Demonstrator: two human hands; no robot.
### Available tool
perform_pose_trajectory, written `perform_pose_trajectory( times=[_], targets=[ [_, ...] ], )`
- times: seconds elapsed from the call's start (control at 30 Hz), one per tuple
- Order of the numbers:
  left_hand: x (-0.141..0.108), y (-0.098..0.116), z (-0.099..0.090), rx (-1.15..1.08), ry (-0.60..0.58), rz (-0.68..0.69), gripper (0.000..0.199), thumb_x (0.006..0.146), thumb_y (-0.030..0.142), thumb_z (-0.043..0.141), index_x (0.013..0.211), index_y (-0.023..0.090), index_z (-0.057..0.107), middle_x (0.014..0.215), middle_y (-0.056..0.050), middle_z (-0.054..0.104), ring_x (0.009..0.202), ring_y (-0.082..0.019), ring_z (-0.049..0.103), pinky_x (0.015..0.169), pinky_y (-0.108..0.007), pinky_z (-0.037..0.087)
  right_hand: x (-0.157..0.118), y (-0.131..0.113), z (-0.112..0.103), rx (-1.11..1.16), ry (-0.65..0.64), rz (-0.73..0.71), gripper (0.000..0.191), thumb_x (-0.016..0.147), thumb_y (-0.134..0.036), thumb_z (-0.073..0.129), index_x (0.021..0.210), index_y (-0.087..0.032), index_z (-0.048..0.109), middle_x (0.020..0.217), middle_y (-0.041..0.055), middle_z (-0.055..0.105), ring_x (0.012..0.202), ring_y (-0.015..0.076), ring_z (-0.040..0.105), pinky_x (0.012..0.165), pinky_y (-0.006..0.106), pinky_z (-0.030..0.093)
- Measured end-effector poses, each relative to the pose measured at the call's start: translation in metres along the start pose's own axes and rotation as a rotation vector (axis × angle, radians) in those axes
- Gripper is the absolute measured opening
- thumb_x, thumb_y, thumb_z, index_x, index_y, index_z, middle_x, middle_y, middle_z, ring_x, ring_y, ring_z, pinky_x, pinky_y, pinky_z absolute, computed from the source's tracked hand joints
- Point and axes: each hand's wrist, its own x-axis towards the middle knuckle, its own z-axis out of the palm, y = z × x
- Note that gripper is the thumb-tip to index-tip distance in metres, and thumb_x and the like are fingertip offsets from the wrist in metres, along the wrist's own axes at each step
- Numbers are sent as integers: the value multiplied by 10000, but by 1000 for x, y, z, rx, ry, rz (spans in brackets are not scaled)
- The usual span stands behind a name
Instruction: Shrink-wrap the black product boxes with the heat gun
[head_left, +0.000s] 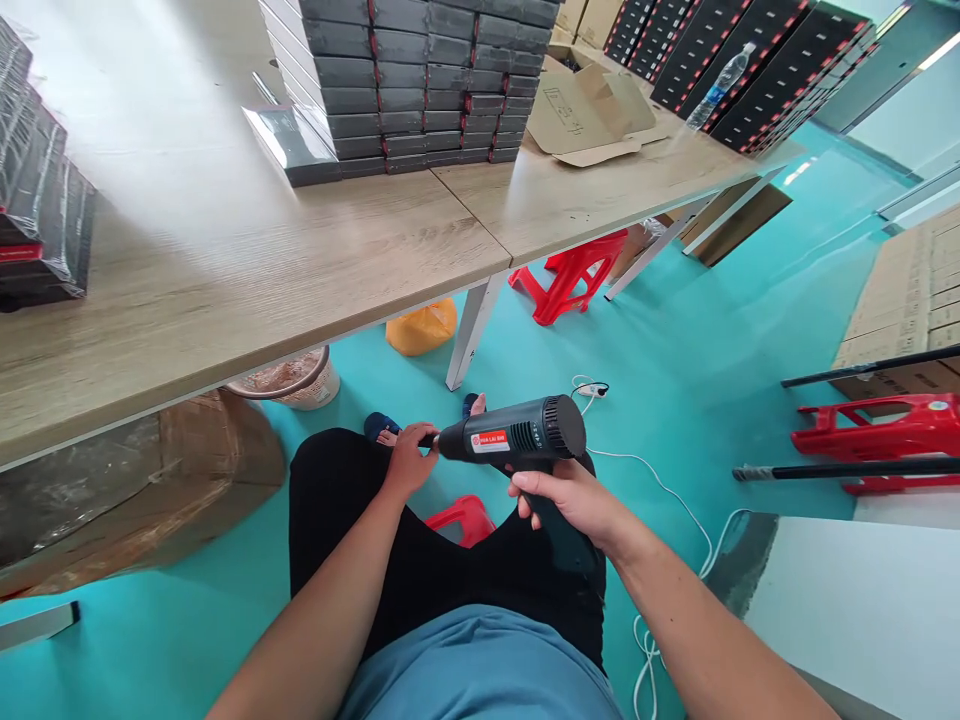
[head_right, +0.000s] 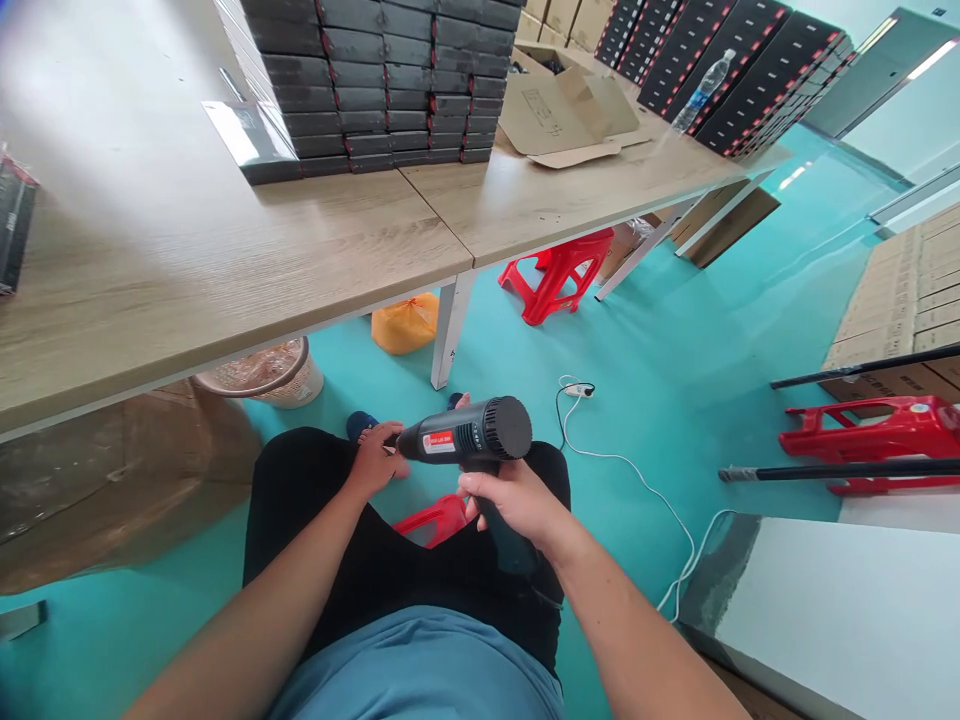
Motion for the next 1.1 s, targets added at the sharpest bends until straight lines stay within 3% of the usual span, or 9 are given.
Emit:
perform_pose_trajectory(
  times=[0.13, 0.27, 0.6, 0.73, 0.8, 0.9, 1.03, 1.1],
  targets=[
    [2, -6, 2, -86, 40, -57, 382, 649, 82, 531, 960, 209, 711, 1148, -95, 693, 1102, -263, 645, 1015, -444, 491, 3, 7, -19, -6, 209, 23, 229, 785, -333, 727, 919, -148, 708, 770, 44, 701, 601, 143, 643, 482, 241, 538],
    [3, -9, 4, -124, 57, -73, 397, 638, 88, 529, 972, 206, 707, 1135, -93, 692, 1087, -258, 653, 1032, -454, 486, -1, 12, -28, 78, 100, 30, 302, 789, -368, 743, 986, -142, 711, 803, 54, 716, 631, 151, 661, 499, 241, 552],
    [1, -2, 1, -127, 51, -104, 383, 644, 110, 531, 968, 214, 707, 1154, -89, 692, 1092, -249, 648, 1021, -439, 499, 0, 14, -22, 79, 160, 7, 317, 777, -367, 759, 985, -134, 702, 787, 49, 711, 611, 145, 652, 491, 234, 551],
    [0, -1, -1, -149, 40, -84, 384, 639, 112, 527, 959, 210, 715, 1171, -100, 684, 1112, -253, 642, 1036, -444, 486, 1, 13, -24, 94, 66, 25, 299, 797, -362, 746, 986, -133, 708, 801, 58, 716, 622, 151, 662, 496, 238, 559],
    [1, 0, -1, -153, 46, -87, 386, 636, 110, 529, 958, 211, 716, 1170, -100, 686, 1114, -255, 640, 1043, -449, 479, 1, 12, -24, 99, 112, 10, 289, 796, -360, 745, 974, -135, 710, 798, 57, 715, 611, 147, 657, 493, 238, 559],
    [2, 1, -1, -158, 36, -91, 384, 625, 105, 538, 945, 216, 722, 1154, -99, 696, 1127, -265, 633, 1054, -458, 464, -1, 9, -17, 75, 198, 17, 258, 775, -339, 754, 932, -138, 711, 755, 44, 702, 577, 139, 640, 469, 232, 542],
    [4, 4, -2, -189, 36, -103, 330, 618, 145, 583, 910, 217, 719, 1089, -91, 708, 1093, -281, 632, 1034, -451, 459, -5, 3, 1, 103, 6, 19, 269, 783, -334, 746, 967, -138, 727, 795, 57, 721, 609, 145, 657, 508, 242, 552],
    [4, 6, -3, -233, 43, -186, 259, 617, 179, 606, 853, 216, 707, 963, -68, 709, 983, -272, 639, 962, -431, 487, -4, 1, 5, 107, 39, -27, 263, 781, -333, 754, 965, -147, 729, 796, 49, 718, 615, 142, 651, 517, 242, 548]
  ],
)
